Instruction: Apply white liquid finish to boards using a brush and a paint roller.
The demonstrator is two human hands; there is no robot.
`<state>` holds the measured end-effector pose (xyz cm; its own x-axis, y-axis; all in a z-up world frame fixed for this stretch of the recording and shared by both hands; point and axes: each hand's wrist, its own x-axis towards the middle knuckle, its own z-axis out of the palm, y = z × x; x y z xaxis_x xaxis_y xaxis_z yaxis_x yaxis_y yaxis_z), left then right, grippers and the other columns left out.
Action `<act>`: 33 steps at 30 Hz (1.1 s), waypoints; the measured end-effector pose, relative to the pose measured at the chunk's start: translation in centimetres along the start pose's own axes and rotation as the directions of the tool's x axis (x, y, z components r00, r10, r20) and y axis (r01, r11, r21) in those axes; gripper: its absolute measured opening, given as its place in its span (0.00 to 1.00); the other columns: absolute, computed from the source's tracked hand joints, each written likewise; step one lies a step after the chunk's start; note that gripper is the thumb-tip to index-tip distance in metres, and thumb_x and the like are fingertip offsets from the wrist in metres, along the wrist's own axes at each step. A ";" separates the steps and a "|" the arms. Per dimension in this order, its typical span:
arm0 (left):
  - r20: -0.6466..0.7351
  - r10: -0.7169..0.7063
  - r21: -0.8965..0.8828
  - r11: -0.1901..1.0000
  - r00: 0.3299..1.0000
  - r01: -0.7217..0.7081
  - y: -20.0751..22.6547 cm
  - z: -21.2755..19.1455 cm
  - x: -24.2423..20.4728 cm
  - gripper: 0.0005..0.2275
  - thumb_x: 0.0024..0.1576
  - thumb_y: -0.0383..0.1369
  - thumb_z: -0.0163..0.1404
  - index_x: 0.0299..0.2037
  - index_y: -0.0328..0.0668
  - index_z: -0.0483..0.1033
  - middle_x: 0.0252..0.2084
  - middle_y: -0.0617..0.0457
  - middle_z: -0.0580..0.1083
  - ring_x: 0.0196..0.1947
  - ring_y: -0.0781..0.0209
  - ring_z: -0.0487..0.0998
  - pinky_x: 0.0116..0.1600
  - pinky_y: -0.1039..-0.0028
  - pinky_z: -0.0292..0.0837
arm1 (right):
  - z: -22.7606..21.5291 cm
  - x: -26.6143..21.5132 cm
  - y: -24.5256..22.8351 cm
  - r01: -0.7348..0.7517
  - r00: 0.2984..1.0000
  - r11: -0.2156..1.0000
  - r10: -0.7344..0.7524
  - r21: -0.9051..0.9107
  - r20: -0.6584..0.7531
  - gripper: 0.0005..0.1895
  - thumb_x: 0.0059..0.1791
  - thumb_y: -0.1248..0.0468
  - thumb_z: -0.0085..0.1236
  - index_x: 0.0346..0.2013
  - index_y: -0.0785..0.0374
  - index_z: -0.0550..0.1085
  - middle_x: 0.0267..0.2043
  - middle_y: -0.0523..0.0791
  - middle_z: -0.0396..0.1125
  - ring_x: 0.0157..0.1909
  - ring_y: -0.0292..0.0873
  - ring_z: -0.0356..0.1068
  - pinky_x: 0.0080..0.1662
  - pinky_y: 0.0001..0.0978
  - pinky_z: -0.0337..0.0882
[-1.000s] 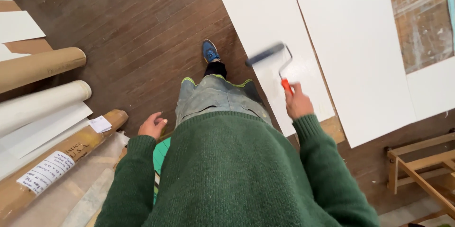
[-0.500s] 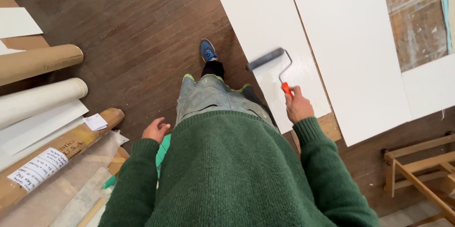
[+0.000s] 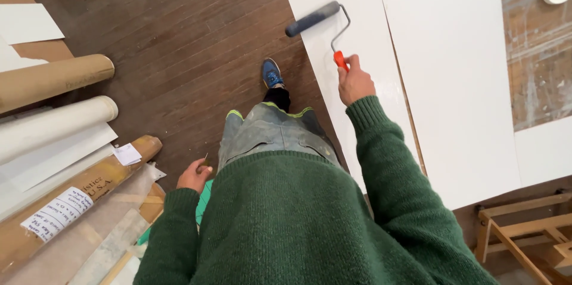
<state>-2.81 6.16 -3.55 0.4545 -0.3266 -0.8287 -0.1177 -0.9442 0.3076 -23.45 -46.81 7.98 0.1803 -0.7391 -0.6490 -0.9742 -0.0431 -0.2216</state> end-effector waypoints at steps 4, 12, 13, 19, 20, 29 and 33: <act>0.020 -0.005 -0.023 1.000 1.000 0.005 1.5 -1.6 0.1 0.25 0.56 0.45 0.54 0.62 0.46 0.72 0.47 0.52 0.82 0.48 0.53 0.82 0.54 0.65 0.74 | -0.1 2.7 -3.9 -0.006 1.000 1.000 0.006 0.030 0.024 0.14 0.58 0.54 0.44 0.55 0.55 0.62 0.31 0.55 0.74 0.32 0.61 0.76 0.37 0.54 0.74; 0.019 0.030 0.056 0.998 0.999 -0.031 3.6 -5.0 2.9 0.25 0.56 0.45 0.54 0.62 0.46 0.73 0.47 0.52 0.82 0.50 0.51 0.81 0.55 0.63 0.74 | -0.9 8.6 -10.4 0.232 0.961 0.961 -0.204 0.148 -0.184 0.13 0.58 0.55 0.47 0.54 0.55 0.64 0.31 0.52 0.74 0.34 0.59 0.75 0.39 0.52 0.71; 0.023 0.038 0.064 0.997 0.999 -0.040 3.8 -5.3 3.5 0.25 0.56 0.45 0.54 0.62 0.46 0.73 0.47 0.52 0.82 0.50 0.51 0.81 0.55 0.63 0.74 | -1.5 8.0 -10.3 0.225 0.962 0.962 -0.195 0.153 -0.191 0.13 0.58 0.55 0.47 0.54 0.55 0.64 0.31 0.52 0.74 0.34 0.59 0.75 0.39 0.52 0.71; 0.048 0.108 0.098 0.989 0.993 -0.112 6.6 -6.6 7.1 0.25 0.56 0.44 0.56 0.62 0.45 0.73 0.47 0.50 0.82 0.50 0.50 0.81 0.55 0.63 0.73 | -3.5 2.1 -2.8 0.302 0.940 0.906 -0.232 0.295 -0.251 0.14 0.58 0.56 0.47 0.55 0.57 0.67 0.29 0.49 0.74 0.32 0.55 0.76 0.37 0.47 0.73; 0.062 0.129 0.100 0.986 0.990 -0.135 7.1 -6.5 7.8 0.25 0.56 0.44 0.56 0.62 0.44 0.72 0.48 0.49 0.81 0.50 0.50 0.81 0.55 0.63 0.73 | -3.5 0.5 -0.6 0.244 0.958 0.928 -0.186 0.281 -0.220 0.14 0.58 0.55 0.47 0.56 0.57 0.67 0.29 0.49 0.74 0.32 0.55 0.76 0.37 0.47 0.73; 0.148 0.303 0.153 0.933 0.941 -0.325 14.2 -4.6 13.2 0.24 0.56 0.44 0.57 0.60 0.43 0.75 0.48 0.47 0.81 0.49 0.52 0.81 0.56 0.63 0.75 | -0.3 -18.2 17.9 -0.098 0.952 0.902 0.208 0.419 -0.224 0.15 0.57 0.58 0.49 0.57 0.60 0.69 0.32 0.47 0.74 0.31 0.44 0.73 0.36 0.38 0.71; 0.214 0.411 0.188 0.873 0.886 -0.450 19.7 -3.9 13.6 0.24 0.55 0.43 0.57 0.61 0.44 0.74 0.48 0.48 0.81 0.50 0.52 0.81 0.56 0.64 0.74 | 0.8 -26.5 21.7 -0.282 0.849 0.744 0.488 0.606 -0.204 0.17 0.55 0.60 0.49 0.57 0.60 0.69 0.30 0.46 0.72 0.27 0.39 0.67 0.33 0.34 0.69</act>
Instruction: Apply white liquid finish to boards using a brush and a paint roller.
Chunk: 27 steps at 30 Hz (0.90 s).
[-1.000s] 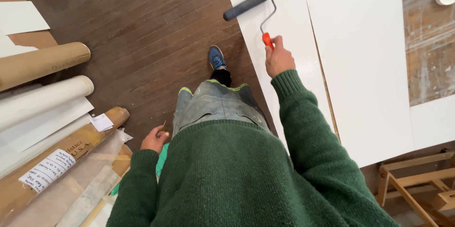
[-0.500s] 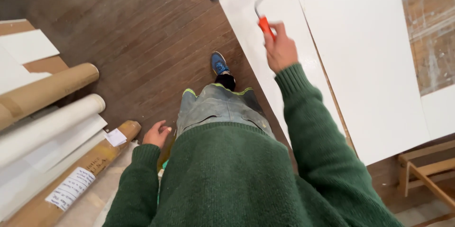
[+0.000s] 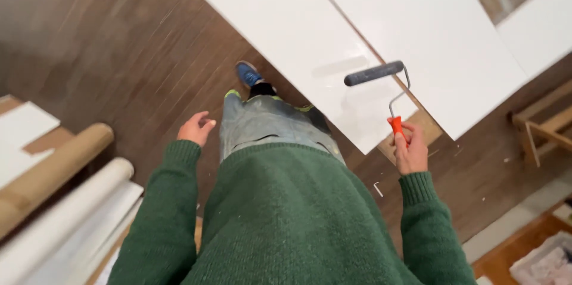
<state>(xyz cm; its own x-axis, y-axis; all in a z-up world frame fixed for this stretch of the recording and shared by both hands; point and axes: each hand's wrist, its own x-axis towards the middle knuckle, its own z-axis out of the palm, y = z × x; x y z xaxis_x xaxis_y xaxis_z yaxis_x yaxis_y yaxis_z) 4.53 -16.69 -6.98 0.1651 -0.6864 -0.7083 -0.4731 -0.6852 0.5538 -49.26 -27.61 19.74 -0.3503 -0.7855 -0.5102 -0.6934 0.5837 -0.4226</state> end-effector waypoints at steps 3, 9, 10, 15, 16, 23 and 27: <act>0.043 0.072 -0.003 0.997 0.996 -0.072 2.3 0.3 -0.7 0.24 0.56 0.43 0.57 0.62 0.41 0.74 0.50 0.46 0.80 0.52 0.51 0.80 0.57 0.63 0.73 | -1.8 -1.6 5.0 -0.122 0.992 0.992 0.123 0.039 -0.019 0.18 0.55 0.57 0.49 0.57 0.58 0.71 0.32 0.48 0.73 0.30 0.43 0.70 0.36 0.36 0.70; 0.056 0.028 0.051 0.998 0.998 -0.031 2.3 1.5 -5.2 0.25 0.56 0.42 0.56 0.63 0.41 0.72 0.51 0.48 0.80 0.53 0.52 0.80 0.57 0.63 0.72 | -3.7 -1.4 12.7 0.000 0.999 0.951 0.015 -0.311 0.045 0.18 0.53 0.52 0.53 0.55 0.54 0.73 0.39 0.52 0.75 0.42 0.58 0.75 0.46 0.46 0.73; 0.049 0.027 0.054 0.998 0.998 -0.029 0.6 2.4 -6.2 0.25 0.56 0.42 0.56 0.63 0.41 0.72 0.51 0.48 0.80 0.53 0.52 0.80 0.57 0.63 0.72 | -3.7 -0.9 13.4 0.006 0.999 0.952 0.010 -0.305 0.049 0.18 0.53 0.52 0.53 0.55 0.54 0.73 0.39 0.52 0.75 0.42 0.58 0.75 0.46 0.46 0.73; -0.020 -0.047 0.096 0.994 0.999 0.048 -6.9 5.5 -10.9 0.25 0.55 0.45 0.58 0.61 0.44 0.75 0.51 0.45 0.80 0.52 0.52 0.80 0.57 0.64 0.73 | -2.8 2.5 12.0 0.094 0.983 0.865 -0.002 -0.493 0.183 0.20 0.53 0.49 0.50 0.57 0.51 0.72 0.37 0.55 0.75 0.41 0.62 0.74 0.46 0.52 0.73; -0.029 -0.054 0.092 0.994 0.998 0.056 -8.7 6.1 -12.0 0.25 0.55 0.45 0.58 0.61 0.44 0.75 0.51 0.45 0.80 0.52 0.52 0.80 0.57 0.64 0.73 | -2.5 3.1 10.9 0.105 0.981 0.863 -0.010 -0.493 0.192 0.20 0.53 0.49 0.50 0.57 0.51 0.72 0.37 0.55 0.75 0.41 0.62 0.74 0.46 0.52 0.73; -0.024 -0.240 -0.033 0.970 0.970 0.239 -19.1 8.3 -14.9 0.26 0.55 0.44 0.59 0.62 0.40 0.73 0.49 0.42 0.80 0.51 0.51 0.81 0.57 0.62 0.74 | 3.1 8.9 0.4 0.253 0.959 0.795 -0.132 -0.551 0.250 0.19 0.54 0.48 0.47 0.56 0.51 0.71 0.30 0.54 0.73 0.33 0.61 0.73 0.38 0.54 0.72; -0.028 -0.295 -0.084 0.953 0.955 0.291 -17.1 6.3 -14.4 0.25 0.56 0.42 0.58 0.62 0.39 0.73 0.48 0.44 0.81 0.50 0.53 0.81 0.57 0.63 0.73 | 6.7 11.2 -8.3 0.261 0.950 0.789 -0.108 -0.556 0.293 0.18 0.56 0.49 0.44 0.56 0.52 0.69 0.27 0.53 0.72 0.29 0.59 0.74 0.34 0.53 0.72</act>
